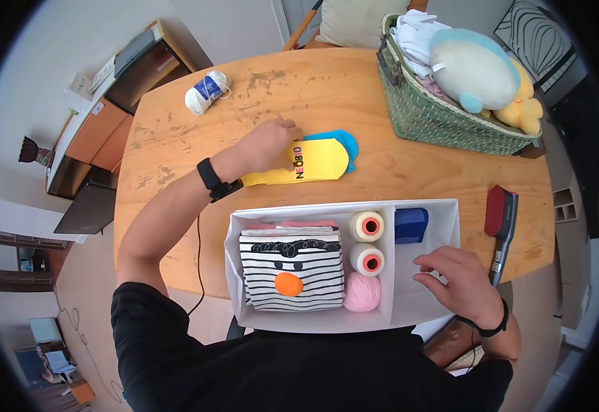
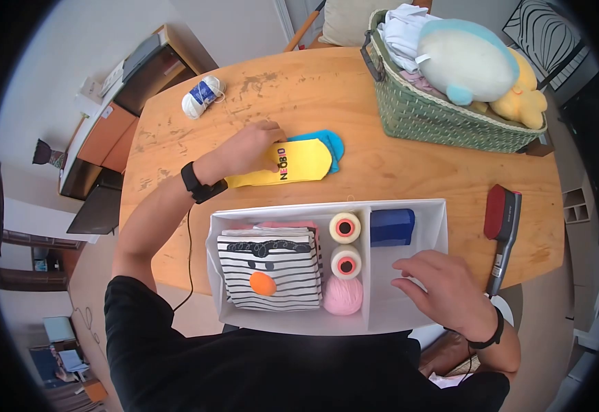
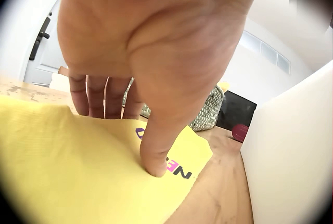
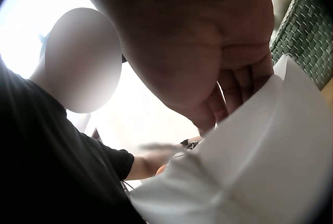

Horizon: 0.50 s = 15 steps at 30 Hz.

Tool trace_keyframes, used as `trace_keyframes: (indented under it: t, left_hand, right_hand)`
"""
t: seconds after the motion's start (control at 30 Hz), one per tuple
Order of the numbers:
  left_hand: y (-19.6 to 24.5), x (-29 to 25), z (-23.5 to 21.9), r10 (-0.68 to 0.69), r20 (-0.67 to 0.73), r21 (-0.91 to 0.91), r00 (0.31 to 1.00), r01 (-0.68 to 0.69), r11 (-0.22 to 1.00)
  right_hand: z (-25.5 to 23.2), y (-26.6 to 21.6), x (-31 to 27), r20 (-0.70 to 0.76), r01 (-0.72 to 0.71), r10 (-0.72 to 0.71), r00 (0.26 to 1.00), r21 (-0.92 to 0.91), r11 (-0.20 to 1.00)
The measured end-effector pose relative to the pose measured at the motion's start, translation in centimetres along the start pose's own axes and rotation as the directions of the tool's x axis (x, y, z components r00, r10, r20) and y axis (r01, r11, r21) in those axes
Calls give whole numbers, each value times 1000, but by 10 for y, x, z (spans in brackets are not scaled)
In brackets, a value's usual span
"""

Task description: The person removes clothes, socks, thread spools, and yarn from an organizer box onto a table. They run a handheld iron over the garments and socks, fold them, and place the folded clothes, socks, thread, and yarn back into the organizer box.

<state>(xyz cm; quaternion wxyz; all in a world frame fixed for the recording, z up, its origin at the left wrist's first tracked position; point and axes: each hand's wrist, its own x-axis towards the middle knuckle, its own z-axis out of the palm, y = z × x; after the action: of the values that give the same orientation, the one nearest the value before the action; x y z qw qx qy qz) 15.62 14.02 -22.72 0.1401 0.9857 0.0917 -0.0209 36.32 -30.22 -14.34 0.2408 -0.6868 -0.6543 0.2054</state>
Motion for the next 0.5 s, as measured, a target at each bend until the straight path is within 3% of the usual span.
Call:
trace_keyframes:
  t: [0.2,0.5]
  left_hand:
    - [12,-13,0,41,-125,-58,991,-48,997]
    - [8,-10,1,-56,-43,-64,998,53,997]
  right_hand:
    - [5,5,5,7,52,-52,999,-2,999]
    - [8,6,3,7,41,-41,999,-15,999]
